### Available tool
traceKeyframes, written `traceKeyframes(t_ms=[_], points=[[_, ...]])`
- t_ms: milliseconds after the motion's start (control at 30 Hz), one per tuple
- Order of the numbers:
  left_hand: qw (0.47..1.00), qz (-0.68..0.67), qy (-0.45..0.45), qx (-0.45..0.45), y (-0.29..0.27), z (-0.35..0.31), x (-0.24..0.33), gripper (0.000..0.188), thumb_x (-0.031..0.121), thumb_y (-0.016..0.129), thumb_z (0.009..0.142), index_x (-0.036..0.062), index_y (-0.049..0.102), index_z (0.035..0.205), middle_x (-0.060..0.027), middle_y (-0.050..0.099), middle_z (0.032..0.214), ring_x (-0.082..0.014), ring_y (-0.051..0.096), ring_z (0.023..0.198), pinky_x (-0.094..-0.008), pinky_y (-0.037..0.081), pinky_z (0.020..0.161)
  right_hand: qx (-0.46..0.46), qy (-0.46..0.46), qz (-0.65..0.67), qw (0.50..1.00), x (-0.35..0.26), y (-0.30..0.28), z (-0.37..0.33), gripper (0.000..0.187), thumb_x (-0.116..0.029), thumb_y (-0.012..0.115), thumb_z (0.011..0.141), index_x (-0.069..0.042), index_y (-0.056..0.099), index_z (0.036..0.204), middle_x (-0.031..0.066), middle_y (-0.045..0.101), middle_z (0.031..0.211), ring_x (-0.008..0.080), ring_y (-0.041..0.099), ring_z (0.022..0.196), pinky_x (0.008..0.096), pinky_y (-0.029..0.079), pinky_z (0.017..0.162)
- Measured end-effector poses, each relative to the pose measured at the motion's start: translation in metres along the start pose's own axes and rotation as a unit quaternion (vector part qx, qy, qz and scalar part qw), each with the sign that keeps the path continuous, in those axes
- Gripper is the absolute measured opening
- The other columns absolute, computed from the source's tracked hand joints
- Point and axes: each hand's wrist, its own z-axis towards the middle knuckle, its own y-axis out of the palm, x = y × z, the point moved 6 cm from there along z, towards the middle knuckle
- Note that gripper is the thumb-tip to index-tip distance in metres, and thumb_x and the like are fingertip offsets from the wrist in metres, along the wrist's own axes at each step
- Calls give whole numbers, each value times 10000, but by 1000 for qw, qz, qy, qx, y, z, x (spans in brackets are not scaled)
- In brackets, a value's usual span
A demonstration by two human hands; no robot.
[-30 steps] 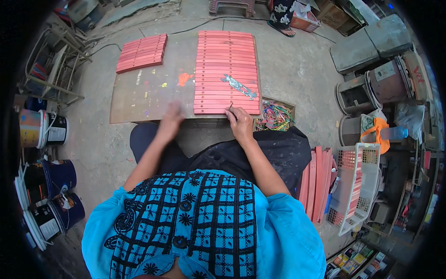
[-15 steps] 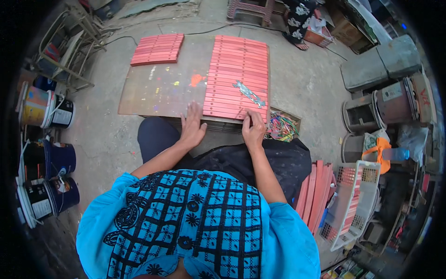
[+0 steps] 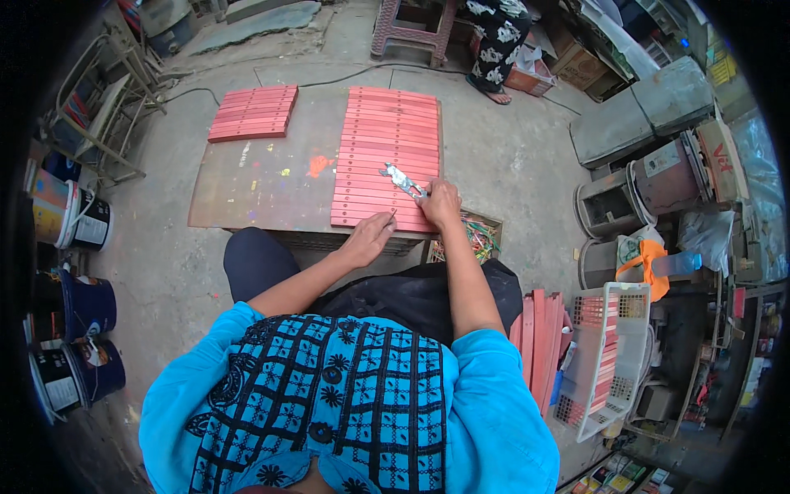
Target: The person assembles red wooden slats on a table. They align the slats in rows, apply adhesive from a small tube, and stack the completed panels into a basket.
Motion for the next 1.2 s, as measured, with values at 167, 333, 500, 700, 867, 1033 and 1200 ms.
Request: traceKeyframes(t_ms=[167,333,500,700,867,1033,1200], points=[[999,16,22,29,0,-2,-8,208,153,387,882,-39,468,880,-215,491,827,-386,492,808,-421,387,716,-31,-20,70,997,4,0,-2,228,-182,679,689,-4,581,792,166,612,750,343,590,689,417,469,627],[999,2,19,41,-1,-4,-8,217,156,390,885,-46,468,896,-225,491,829,-399,488,808,-435,376,707,-39,146,475,867,-1,-27,-44,209,-202,546,848,-6,553,776,74,571,612,172,550,476,273,426,406],[998,-4,22,63,-1,-6,-14,222,162,389,891,-48,463,881,-228,483,802,-409,481,793,-439,370,694,-173,116,617,759,-37,-61,-71,186,-204,487,889,-44,503,795,6,464,539,37,320,333,179,244,298],[998,-8,19,53,1,-3,-9,220,163,390,889,-44,458,857,-221,473,782,-402,479,782,-435,369,691,-239,141,579,766,-33,-59,-84,155,-192,509,873,-48,531,820,-29,419,506,19,278,336,158,225,304],[999,6,5,35,4,-1,-11,222,161,388,888,-46,468,874,-227,484,805,-408,481,801,-438,369,697,-212,32,797,565,-34,-73,-77,158,-179,514,866,-27,556,859,-47,390,489,17,251,339,171,199,309],[998,20,13,61,-3,-3,-12,234,156,384,887,-55,483,905,-235,504,844,-408,493,841,-435,381,724,-214,122,635,733,-21,-39,-69,128,-175,497,874,-54,515,836,-40,406,519,26,290,359,176,242,333],[997,73,16,24,-1,-13,-12,295,152,395,874,-46,460,1083,-225,520,958,-385,509,884,-402,410,789,-98,138,709,684,-13,-34,-61,131,-181,481,885,-65,495,827,4,481,573,56,379,389,193,293,336]])
